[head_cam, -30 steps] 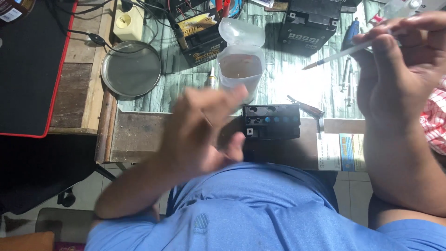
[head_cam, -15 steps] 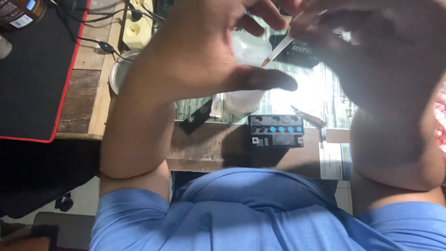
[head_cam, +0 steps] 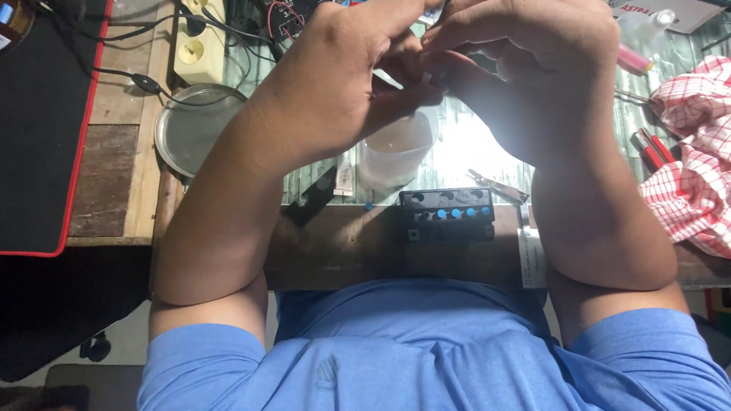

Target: Using a syringe to refill the cells of a lead-acid battery with liquid from a container.

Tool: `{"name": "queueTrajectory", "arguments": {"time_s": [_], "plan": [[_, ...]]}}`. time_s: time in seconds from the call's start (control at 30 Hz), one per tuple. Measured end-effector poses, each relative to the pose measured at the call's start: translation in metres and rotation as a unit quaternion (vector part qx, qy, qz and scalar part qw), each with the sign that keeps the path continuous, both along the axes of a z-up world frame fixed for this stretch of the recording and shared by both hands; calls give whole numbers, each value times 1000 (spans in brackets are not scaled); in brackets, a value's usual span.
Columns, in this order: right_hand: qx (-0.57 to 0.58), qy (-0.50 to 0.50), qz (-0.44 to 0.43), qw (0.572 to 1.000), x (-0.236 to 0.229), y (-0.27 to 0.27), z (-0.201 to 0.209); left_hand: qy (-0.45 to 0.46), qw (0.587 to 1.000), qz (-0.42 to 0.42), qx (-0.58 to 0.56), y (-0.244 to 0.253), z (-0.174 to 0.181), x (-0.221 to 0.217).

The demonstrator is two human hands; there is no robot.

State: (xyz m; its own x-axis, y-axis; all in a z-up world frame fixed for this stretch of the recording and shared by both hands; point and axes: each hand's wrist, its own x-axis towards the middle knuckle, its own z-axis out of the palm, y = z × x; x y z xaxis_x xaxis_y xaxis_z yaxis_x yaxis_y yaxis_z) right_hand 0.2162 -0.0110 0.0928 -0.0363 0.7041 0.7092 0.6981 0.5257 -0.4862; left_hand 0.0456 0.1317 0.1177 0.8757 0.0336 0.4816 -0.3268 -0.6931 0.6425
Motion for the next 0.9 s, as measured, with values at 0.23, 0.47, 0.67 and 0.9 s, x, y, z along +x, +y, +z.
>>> {"name": "queueTrajectory", "arguments": {"time_s": [0.23, 0.47, 0.67, 0.9], "plan": [[-27, 111, 34, 993, 10, 10, -20, 49, 998, 40, -14, 7, -13, 7], [23, 11, 20, 999, 14, 17, -21, 41, 999, 33, 8, 15, -18, 11], [48, -3, -6, 999, 13, 18, -28, 36, 998, 28, 38, 18, -22, 11], [30, 92, -17, 995, 2, 19, -34, 71, 997, 35, 12, 16, -21, 10]]}}
